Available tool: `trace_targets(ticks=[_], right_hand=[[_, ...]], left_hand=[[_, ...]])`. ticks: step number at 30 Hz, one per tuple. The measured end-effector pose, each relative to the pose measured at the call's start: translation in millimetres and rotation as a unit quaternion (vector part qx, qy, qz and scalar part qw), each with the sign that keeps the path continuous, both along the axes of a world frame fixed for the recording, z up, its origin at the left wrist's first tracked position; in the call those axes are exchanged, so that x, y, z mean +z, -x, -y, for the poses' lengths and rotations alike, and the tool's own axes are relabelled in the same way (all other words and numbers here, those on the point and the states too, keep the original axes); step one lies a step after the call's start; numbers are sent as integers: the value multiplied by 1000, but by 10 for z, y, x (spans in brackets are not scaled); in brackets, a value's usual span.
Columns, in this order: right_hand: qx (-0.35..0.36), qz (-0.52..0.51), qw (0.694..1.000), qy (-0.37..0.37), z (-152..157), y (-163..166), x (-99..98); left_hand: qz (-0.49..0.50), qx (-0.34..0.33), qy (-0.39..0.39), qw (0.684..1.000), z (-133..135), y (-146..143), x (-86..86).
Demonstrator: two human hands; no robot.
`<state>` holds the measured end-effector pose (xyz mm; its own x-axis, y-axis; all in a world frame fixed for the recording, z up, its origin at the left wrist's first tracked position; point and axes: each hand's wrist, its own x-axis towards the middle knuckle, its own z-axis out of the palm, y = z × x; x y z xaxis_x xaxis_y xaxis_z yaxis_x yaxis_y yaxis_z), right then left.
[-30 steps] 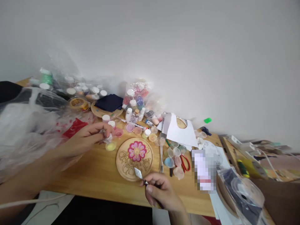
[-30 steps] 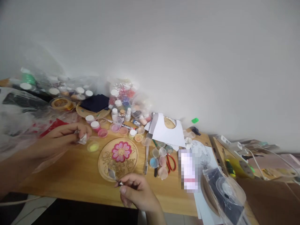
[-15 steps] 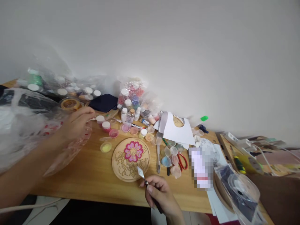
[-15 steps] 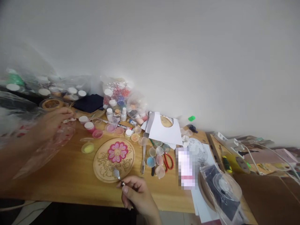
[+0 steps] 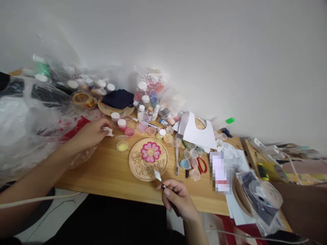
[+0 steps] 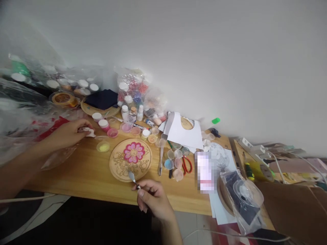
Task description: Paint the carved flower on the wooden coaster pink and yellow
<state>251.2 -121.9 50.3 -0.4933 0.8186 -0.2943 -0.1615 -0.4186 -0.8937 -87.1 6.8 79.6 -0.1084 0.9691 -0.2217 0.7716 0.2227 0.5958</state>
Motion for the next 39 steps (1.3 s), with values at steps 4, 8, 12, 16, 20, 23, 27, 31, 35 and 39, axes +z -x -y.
trace_targets(ticks=[4,8,12,16,20,23,27,31,35,39], right_hand=[[-5,-6,1000,-8,3,31,27],[1,-19,1000,-12,-28,91,104],[10,-19,1000,-16,-35,143,146],[12,-16,1000,-19,-8,174,151],[2,-24,999,-26,37,174,173],[-10,-25,999,-31,75,153,185],[-20,-25,999,-28,108,139,195],[-55,-33,998,-23,90,198,248],[-117,-43,991,-44,44,263,321],[-129,-65,986,-77,-6,228,352]], left_hand=[[-27,-10,18,999,-63,27,9],[-39,-10,-16,999,-82,47,-31],[-153,-79,-75,982,-39,26,-85],[-273,-136,-83,949,59,-49,-113],[-319,-167,-80,930,138,-103,-69],[-349,-184,-118,911,209,-95,-14],[-319,-161,-247,901,403,-74,-19],[-160,-140,-241,947,585,-170,-141],[-53,-32,-97,993,586,-335,-264],[5,-10,-100,995,515,-415,-374]])
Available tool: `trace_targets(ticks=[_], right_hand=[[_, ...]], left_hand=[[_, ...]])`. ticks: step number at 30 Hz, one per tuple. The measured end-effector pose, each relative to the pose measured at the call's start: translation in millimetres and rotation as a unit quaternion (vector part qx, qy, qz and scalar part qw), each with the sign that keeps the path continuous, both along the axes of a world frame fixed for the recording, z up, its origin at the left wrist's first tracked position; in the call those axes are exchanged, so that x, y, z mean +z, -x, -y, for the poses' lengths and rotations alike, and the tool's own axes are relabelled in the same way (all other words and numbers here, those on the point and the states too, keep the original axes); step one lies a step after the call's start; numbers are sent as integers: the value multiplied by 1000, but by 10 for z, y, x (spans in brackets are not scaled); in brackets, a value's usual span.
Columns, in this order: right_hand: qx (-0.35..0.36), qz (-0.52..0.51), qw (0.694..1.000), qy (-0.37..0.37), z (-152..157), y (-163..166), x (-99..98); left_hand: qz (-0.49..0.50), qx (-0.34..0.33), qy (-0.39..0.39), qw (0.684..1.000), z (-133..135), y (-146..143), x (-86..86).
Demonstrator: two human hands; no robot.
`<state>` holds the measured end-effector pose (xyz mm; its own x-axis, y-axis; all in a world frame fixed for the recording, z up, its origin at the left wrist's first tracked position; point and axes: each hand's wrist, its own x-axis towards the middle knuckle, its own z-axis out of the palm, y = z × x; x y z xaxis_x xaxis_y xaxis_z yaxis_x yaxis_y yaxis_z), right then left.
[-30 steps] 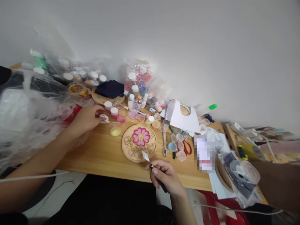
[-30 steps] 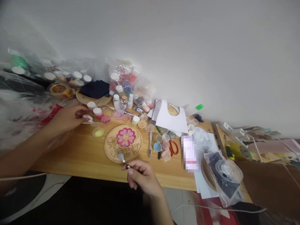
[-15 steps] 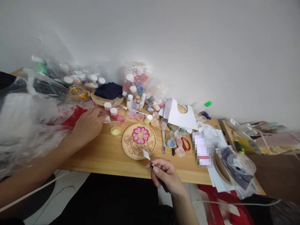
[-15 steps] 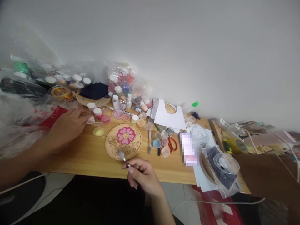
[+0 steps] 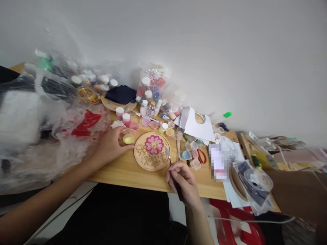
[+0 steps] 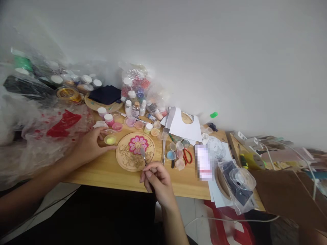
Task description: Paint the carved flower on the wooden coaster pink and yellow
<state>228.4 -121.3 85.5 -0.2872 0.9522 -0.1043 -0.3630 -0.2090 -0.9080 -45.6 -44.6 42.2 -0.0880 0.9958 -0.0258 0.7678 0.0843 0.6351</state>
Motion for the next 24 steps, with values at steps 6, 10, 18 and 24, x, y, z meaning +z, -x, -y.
trace_targets(ticks=[6,10,18,24], right_hand=[[21,-60,998,10,-153,-30,37],[32,3,999,-1,-283,78,85],[64,60,995,-47,-476,-26,101],[36,48,996,-69,-506,2,36]], left_hand=[[102,-59,-39,992,-71,-10,-110],[98,-68,-27,993,-46,30,-39],[28,-98,-1,995,596,569,467],[24,-35,81,996,607,443,594]])
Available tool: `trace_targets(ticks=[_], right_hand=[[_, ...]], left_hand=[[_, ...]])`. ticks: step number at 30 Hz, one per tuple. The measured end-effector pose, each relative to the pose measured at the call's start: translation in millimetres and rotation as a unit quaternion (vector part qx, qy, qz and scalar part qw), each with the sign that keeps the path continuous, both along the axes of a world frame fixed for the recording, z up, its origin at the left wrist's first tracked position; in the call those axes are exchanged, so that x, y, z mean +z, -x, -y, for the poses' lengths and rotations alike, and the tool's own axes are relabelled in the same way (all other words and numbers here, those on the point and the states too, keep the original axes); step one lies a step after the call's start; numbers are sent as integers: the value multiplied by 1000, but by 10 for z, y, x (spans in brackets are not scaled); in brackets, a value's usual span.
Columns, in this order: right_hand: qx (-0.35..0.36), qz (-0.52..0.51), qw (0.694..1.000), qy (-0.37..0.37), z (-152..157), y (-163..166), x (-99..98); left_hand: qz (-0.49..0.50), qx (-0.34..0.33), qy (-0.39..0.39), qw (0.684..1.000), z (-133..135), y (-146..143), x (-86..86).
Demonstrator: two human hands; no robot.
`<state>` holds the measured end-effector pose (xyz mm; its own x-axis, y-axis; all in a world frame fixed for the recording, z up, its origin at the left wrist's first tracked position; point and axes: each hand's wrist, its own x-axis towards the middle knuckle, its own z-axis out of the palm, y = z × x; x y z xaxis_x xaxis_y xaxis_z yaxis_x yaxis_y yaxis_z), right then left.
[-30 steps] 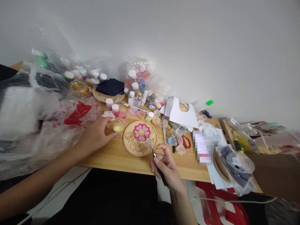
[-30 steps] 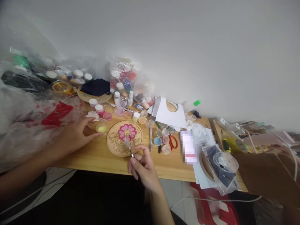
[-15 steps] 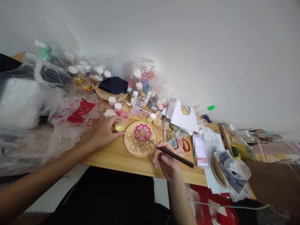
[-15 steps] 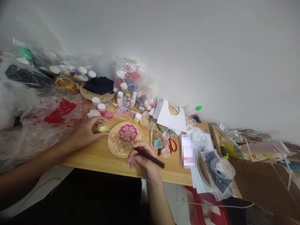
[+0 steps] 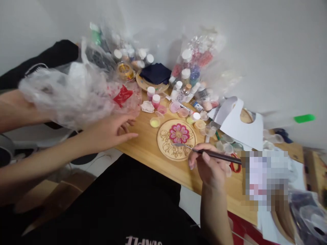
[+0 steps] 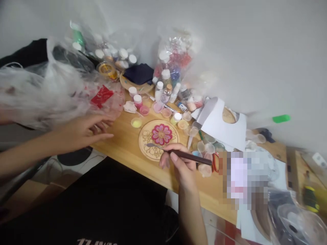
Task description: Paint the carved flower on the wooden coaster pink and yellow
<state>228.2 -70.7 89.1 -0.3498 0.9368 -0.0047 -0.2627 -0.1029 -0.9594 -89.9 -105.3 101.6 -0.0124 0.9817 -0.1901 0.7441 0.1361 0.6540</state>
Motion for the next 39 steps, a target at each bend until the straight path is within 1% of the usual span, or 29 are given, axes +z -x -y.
trace_targets(ticks=[1,2,4,6,8,10,14,17,20,22,25,27,29,33,36,39], right_hand=[[-6,9,1000,0,3,14,0],[-11,18,1000,-1,3,27,2],[-22,36,999,-7,-3,55,9],[-41,59,997,-28,-23,93,14],[-57,92,992,-62,-57,144,16],[-63,122,987,-86,-96,205,19],[-52,144,984,-88,-170,315,42],[-35,163,981,-104,-228,351,86],[-32,190,970,-146,-316,362,150],[-32,204,961,-185,-390,367,203],[-44,248,935,-248,-494,362,296],[-62,280,916,-282,-534,340,362],[-82,300,902,-299,-541,301,423],[-92,315,895,-302,-498,218,500],[-102,313,890,-314,-478,178,510],[-114,312,888,-318,-476,154,502]], left_hand=[[9,-1,25,1000,-64,-77,-70],[15,3,33,999,-132,-158,-153],[11,19,2,1000,-261,-309,-322],[11,42,-55,998,-361,-428,-450],[22,52,-90,994,-433,-509,-518],[29,58,-99,993,-486,-562,-542],[28,61,-110,992,-545,-617,-527],[47,57,-129,989,-563,-651,-466],[61,53,-144,986,-607,-714,-359],[76,29,-181,980,-664,-775,-284],[105,-17,-240,965,-770,-877,-197],[118,-35,-250,960,-829,-941,-162],[126,-46,-250,959,-870,-996,-142],[143,-74,-255,953,-912,-1078,-140],[167,-88,-271,944,-932,-1114,-162],[188,-86,-249,946,-937,-1139,-192]])
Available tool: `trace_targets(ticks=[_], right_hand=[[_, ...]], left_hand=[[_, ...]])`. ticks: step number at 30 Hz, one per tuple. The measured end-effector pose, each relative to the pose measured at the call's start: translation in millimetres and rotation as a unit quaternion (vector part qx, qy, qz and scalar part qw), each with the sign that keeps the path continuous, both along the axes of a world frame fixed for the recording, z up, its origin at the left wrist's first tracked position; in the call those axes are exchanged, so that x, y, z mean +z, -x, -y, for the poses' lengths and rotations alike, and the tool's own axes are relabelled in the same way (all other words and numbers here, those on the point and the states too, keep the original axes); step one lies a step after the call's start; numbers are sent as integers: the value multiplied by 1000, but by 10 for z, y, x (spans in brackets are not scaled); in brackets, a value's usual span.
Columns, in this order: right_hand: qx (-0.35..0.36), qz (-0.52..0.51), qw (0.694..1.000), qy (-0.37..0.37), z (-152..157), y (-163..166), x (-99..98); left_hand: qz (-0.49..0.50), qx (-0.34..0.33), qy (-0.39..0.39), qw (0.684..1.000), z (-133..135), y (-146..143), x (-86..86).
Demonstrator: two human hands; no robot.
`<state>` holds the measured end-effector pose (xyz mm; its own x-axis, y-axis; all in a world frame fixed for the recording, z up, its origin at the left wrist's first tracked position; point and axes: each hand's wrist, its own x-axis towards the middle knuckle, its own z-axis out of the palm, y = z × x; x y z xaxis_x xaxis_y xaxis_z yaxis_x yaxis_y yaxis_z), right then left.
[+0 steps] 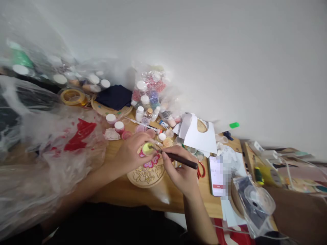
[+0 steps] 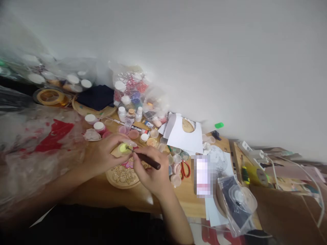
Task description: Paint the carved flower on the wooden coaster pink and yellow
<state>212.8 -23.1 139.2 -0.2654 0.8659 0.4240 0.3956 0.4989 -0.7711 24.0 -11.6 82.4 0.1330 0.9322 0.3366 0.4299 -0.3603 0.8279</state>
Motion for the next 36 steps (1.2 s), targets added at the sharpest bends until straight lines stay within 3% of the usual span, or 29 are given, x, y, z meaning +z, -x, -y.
trace_targets(ticks=[4,8,16,23,28,36], right_hand=[[-5,-2,1000,-6,16,-2,-8],[-17,6,1000,-26,35,10,29],[-56,8,996,-74,-16,6,295],[-23,3,996,-85,-77,124,463],[3,-20,995,-97,-31,176,526],[-68,-14,983,-168,-8,198,534]], left_hand=[[19,-3,54,998,4,-37,-20],[45,-9,59,997,-30,-65,30],[62,-56,50,995,-207,-80,294],[123,-95,-5,988,-326,-95,538],[128,-134,47,982,-293,-18,640],[92,-143,-37,985,-300,-3,637]])
